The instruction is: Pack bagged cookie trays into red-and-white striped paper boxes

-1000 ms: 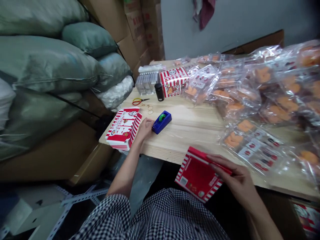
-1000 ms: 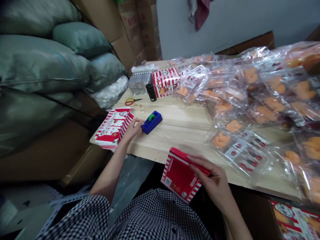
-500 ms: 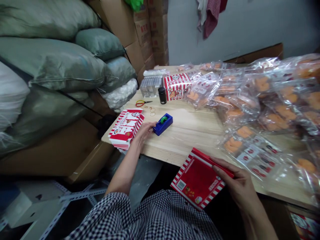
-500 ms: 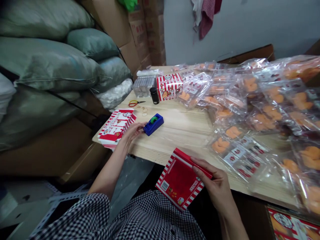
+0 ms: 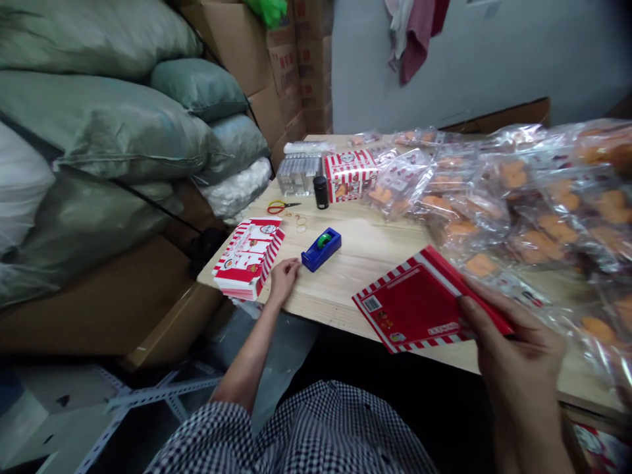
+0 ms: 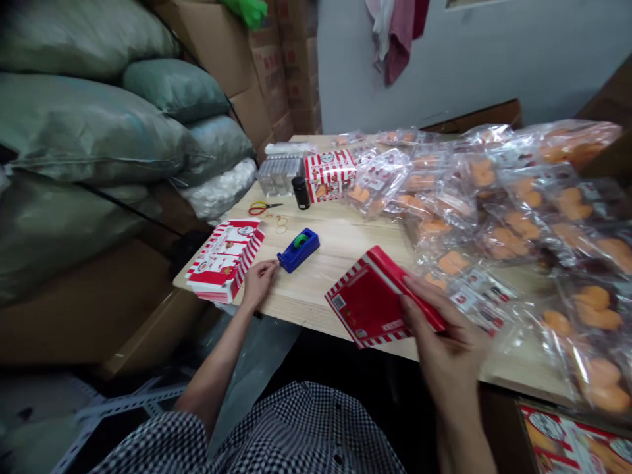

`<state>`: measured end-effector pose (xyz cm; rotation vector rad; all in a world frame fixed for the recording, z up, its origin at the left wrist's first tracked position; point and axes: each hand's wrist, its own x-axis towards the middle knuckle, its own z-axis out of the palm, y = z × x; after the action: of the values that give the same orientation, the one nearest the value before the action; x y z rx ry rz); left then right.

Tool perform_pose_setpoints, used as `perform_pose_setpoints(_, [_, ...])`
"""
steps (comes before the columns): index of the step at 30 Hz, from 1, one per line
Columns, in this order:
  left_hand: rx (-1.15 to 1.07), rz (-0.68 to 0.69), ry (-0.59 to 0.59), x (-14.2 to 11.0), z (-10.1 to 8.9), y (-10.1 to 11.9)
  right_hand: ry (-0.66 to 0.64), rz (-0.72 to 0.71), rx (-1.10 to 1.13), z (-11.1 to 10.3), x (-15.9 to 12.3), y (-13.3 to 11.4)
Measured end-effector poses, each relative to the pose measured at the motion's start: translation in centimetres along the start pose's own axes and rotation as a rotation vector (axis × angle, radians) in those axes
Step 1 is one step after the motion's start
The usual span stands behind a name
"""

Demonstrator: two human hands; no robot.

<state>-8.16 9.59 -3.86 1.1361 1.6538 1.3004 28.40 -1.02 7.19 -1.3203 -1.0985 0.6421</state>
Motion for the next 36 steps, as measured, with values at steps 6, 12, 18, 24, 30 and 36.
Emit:
perform_pose_setpoints(6, [-0.055, 0.079, -0.089, -5.8, 3.4, 5.6, -0.261, -0.256, -0.117, 3.1, -1.3, 1.2])
perform_pose_setpoints(12, [-0.443, 0.037, -0.404, -12.9, 9.0, 13.1, -0.226, -0.416, -0.186, 3.9, -2.4, 2.2])
perform_pose_setpoints(18, [-0.632, -0.138, -0.473, -13.9, 11.6, 13.0, -0.122, -0.508, -0.239, 4.2, -2.9, 2.4])
perform_pose_setpoints(24, [-0.641, -0.205, -0.493, -13.6, 12.2, 11.8, -0.239, -0.620, -0.373, 3.7, -2.2, 2.3])
perform_pose_setpoints(30, [-0.271, 0.045, -0.413, -11.2, 12.2, 9.8, -0.254, -0.550, -0.365, 3.3, -1.2, 1.7])
perform_pose_setpoints(36, [0.008, 0.403, -0.563, -8.9, 10.7, 9.3, -0.282, -0.366, -0.203, 2.2, -1.3, 2.4])
